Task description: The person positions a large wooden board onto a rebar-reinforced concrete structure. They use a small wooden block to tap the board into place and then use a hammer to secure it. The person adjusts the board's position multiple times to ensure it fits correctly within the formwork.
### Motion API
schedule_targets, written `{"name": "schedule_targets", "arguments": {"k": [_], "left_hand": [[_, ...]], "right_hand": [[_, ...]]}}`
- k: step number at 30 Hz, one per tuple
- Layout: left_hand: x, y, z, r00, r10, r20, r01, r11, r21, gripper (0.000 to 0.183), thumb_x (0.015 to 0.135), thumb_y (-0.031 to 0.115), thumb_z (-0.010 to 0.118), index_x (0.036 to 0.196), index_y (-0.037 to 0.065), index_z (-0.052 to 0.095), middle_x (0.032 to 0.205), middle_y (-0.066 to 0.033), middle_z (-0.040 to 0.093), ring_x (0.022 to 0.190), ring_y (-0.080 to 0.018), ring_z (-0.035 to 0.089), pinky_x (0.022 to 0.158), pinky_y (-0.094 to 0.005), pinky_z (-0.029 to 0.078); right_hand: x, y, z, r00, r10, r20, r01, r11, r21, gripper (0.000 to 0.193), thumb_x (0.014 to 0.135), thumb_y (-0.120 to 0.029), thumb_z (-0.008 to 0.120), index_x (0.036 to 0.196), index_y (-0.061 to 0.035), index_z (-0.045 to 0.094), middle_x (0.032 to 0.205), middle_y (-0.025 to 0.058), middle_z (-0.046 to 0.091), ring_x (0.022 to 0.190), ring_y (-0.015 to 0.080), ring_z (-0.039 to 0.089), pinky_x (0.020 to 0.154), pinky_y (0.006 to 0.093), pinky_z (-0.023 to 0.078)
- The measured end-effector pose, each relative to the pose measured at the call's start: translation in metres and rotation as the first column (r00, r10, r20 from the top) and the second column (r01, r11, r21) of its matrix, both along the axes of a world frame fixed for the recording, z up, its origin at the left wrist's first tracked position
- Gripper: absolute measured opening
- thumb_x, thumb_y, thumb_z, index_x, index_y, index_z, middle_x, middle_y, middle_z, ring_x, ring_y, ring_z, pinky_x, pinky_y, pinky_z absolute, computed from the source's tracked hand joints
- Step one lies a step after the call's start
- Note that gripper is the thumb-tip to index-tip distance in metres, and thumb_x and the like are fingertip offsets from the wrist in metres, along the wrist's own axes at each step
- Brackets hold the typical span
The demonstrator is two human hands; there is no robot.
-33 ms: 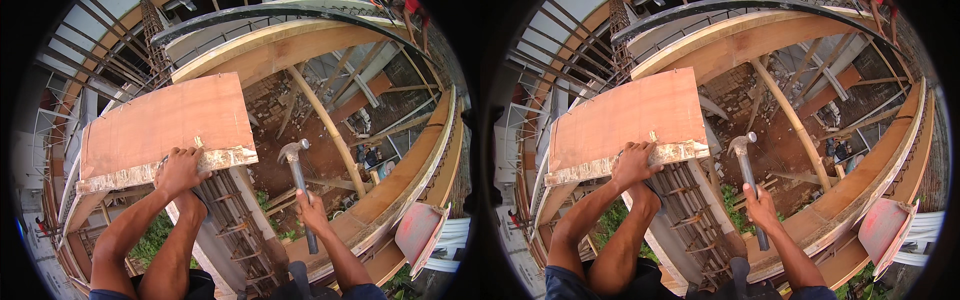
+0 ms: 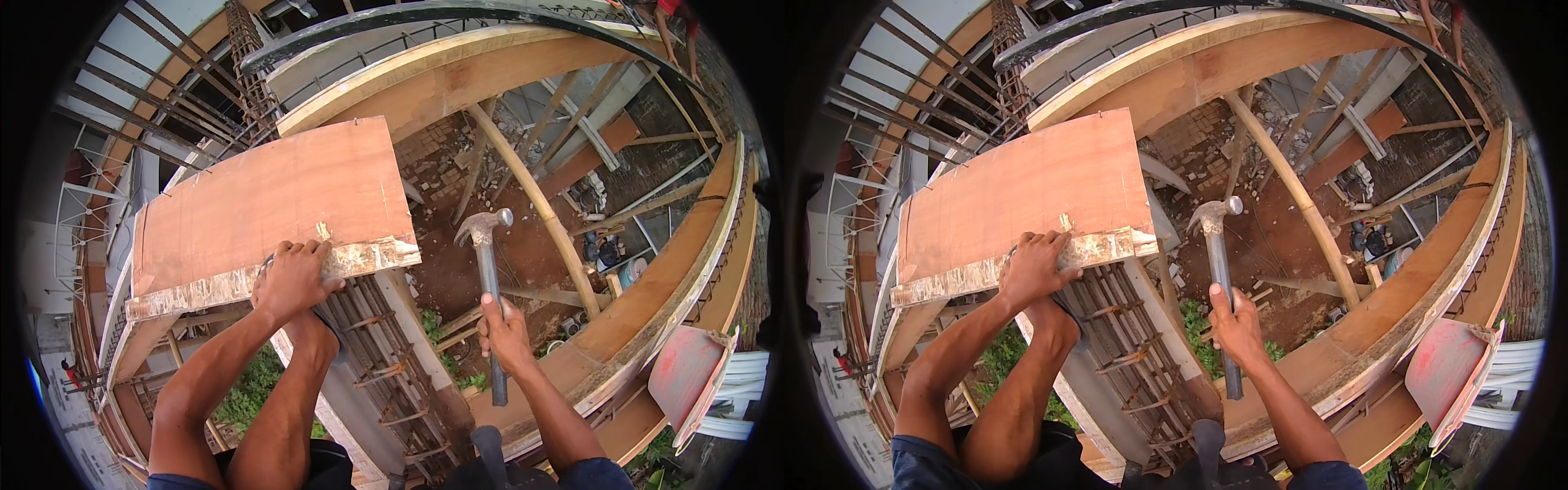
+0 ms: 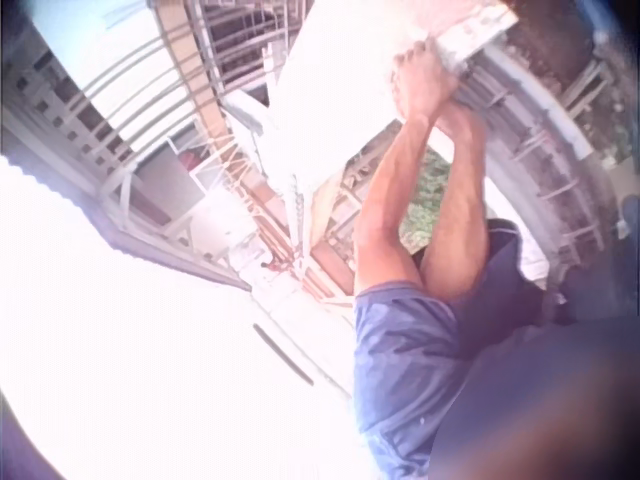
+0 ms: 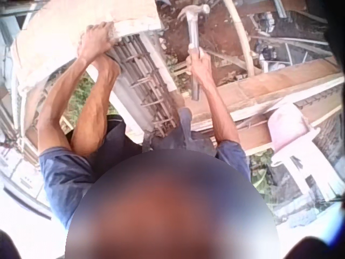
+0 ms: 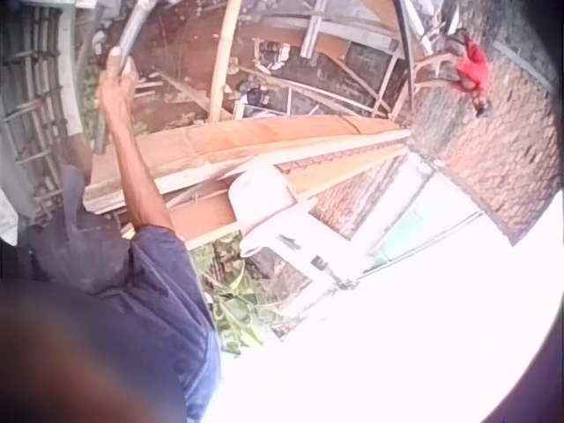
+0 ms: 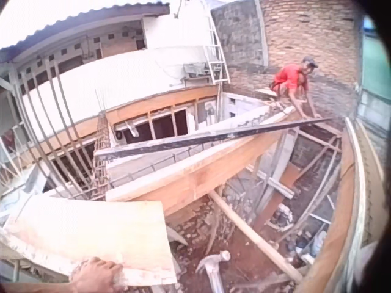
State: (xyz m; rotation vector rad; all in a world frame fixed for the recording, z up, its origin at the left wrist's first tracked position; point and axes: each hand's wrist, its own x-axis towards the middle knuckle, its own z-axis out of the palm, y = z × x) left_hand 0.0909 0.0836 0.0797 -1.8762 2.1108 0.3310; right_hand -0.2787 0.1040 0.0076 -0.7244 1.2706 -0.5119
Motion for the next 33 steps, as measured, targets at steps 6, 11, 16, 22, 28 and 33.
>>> {"name": "schedule_targets", "arguments": {"k": [6,11,16,22,28,33], "left_hand": [[0.002,-0.005,-0.005,0.999,-0.025,-0.021,0.024,0.999,-0.029,0.074,0.083,0.045,0.078,0.139,0.002,0.056,0.122,-0.0178,0.066,0.114,-0.0366,0.063,0.106,-0.0458,0.041],[-0.001,-0.003,-0.006,0.999,-0.034,-0.011,0.033,0.999,-0.022,0.073,0.084,0.044,0.077,0.140,0.002,0.056,0.124,-0.0181,0.065,0.116,-0.0359,0.062,0.106,-0.0465,0.040],[-0.002,-0.001,-0.006,0.996,-0.084,-0.020,0.083,0.994,-0.072,0.071,0.085,0.042,0.076,0.139,0.001,0.056,0.122,-0.0188,0.065,0.115,-0.0366,0.062,0.106,-0.0463,0.040],[0.012,-0.002,-0.027,0.993,-0.115,-0.016,0.114,0.990,-0.081,0.069,0.085,0.028,0.076,0.142,-0.003,0.052,0.124,-0.0226,0.063,0.114,-0.0399,0.060,0.103,-0.0487,0.041],[0.029,-0.001,-0.042,0.990,-0.137,0.022,0.138,0.987,-0.087,0.069,0.087,0.027,0.073,0.144,-0.003,0.048,0.128,-0.0236,0.059,0.119,-0.0406,0.057,0.105,-0.0497,0.040],[0.026,0.001,-0.040,0.983,-0.172,0.071,0.178,0.980,-0.089,0.070,0.087,0.026,0.072,0.144,-0.004,0.046,0.129,-0.0239,0.058,0.118,-0.0419,0.056,0.105,-0.0512,0.040]], "right_hand": [[0.090,0.006,0.044,0.972,-0.216,0.090,0.154,0.880,0.449,0.045,0.104,-0.053,0.056,0.092,-0.0104,0.047,0.062,0.0003,0.046,0.046,0.0102,0.043,0.041,0.0310,0.042],[0.041,0.065,0.031,0.931,-0.232,0.282,0.008,0.784,0.620,0.046,0.101,-0.052,0.063,0.089,-0.0097,0.049,0.060,-0.0025,0.044,0.045,0.0086,0.042,0.039,0.0306,0.042],[-0.040,0.054,0.055,0.948,0.247,-0.201,-0.219,0.964,0.153,0.063,0.092,-0.063,0.070,0.094,-0.0002,0.063,0.063,0.0067,0.058,0.052,0.0158,0.058,0.045,0.0367,0.049],[-0.163,0.163,0.101,0.915,0.030,-0.403,-0.104,0.981,-0.163,0.044,0.092,-0.042,0.078,0.089,-0.0007,0.061,0.070,0.0034,0.054,0.069,0.0134,0.052,0.063,0.0348,0.045],[-0.196,0.280,0.115,0.622,-0.502,-0.601,0.521,0.838,-0.162,0.040,0.092,-0.037,0.075,0.093,0.0011,0.063,0.061,0.0074,0.055,0.060,0.0127,0.053,0.056,0.0356,0.045],[-0.272,0.284,0.111,0.465,-0.284,-0.838,0.440,0.896,-0.059,0.037,0.093,-0.034,0.073,0.098,0.0019,0.064,0.062,0.0098,0.055,0.058,0.0172,0.052,0.056,0.0375,0.045]]}}
